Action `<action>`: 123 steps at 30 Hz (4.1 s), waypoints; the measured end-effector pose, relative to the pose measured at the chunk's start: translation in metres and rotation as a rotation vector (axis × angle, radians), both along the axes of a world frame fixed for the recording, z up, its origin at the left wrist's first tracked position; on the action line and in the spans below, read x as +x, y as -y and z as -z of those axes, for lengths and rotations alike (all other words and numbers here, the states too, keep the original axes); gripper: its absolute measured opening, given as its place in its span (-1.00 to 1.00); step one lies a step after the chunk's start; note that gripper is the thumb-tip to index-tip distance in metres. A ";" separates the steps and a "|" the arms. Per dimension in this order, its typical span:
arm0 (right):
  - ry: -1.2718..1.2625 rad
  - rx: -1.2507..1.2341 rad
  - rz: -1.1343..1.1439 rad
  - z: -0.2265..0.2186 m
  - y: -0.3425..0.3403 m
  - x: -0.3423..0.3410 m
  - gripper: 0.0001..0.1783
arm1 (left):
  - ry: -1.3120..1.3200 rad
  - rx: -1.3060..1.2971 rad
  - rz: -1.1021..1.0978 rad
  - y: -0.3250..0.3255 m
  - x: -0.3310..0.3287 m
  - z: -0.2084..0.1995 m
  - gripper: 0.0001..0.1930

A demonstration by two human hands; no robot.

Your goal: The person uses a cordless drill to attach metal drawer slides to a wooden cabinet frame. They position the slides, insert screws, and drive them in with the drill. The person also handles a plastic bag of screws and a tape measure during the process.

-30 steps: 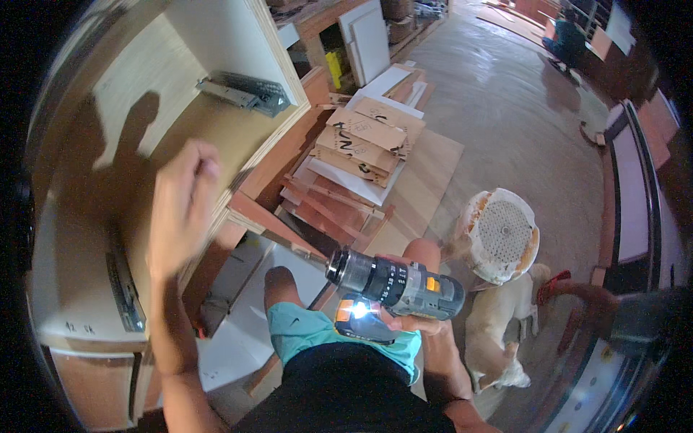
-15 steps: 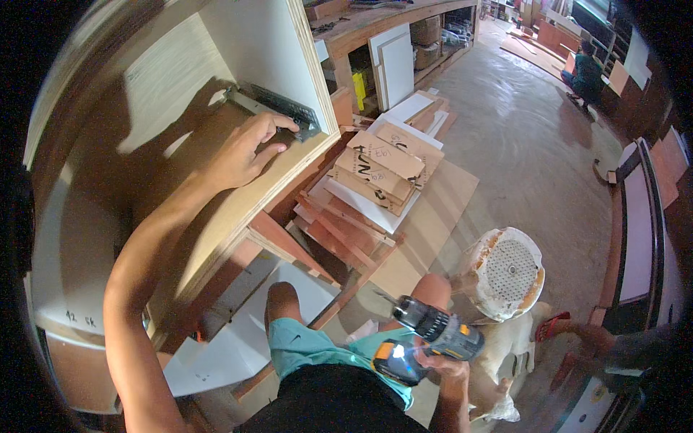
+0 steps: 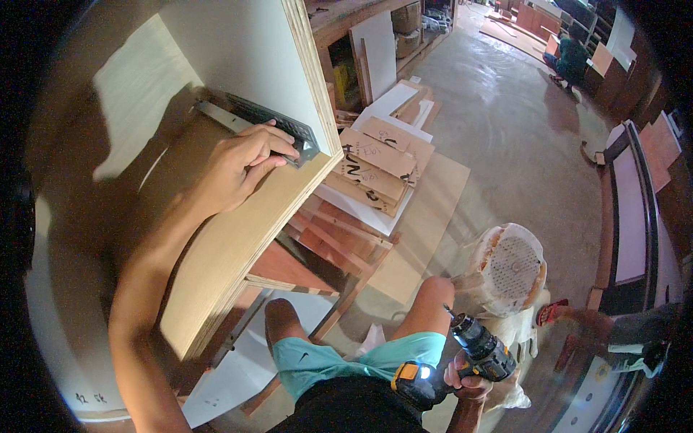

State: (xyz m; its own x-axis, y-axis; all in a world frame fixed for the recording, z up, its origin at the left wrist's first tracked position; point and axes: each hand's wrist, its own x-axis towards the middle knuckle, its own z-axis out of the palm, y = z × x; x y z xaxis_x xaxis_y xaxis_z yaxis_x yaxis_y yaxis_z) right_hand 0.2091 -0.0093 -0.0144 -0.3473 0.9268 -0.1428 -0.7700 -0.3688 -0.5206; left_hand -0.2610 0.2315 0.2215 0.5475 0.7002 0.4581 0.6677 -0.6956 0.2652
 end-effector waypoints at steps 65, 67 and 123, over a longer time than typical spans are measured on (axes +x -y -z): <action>0.123 0.005 -0.010 -0.007 -0.007 -0.026 -0.54 | -0.052 0.132 0.070 -0.006 -0.007 0.008 -0.87; 0.126 -0.006 -0.008 -0.011 -0.008 -0.028 -0.54 | -0.046 0.120 0.078 -0.008 -0.008 0.007 -0.86; 0.052 -0.108 -0.061 0.067 -0.004 -0.009 -0.46 | -0.023 0.405 -0.627 0.001 -0.050 -0.001 -0.56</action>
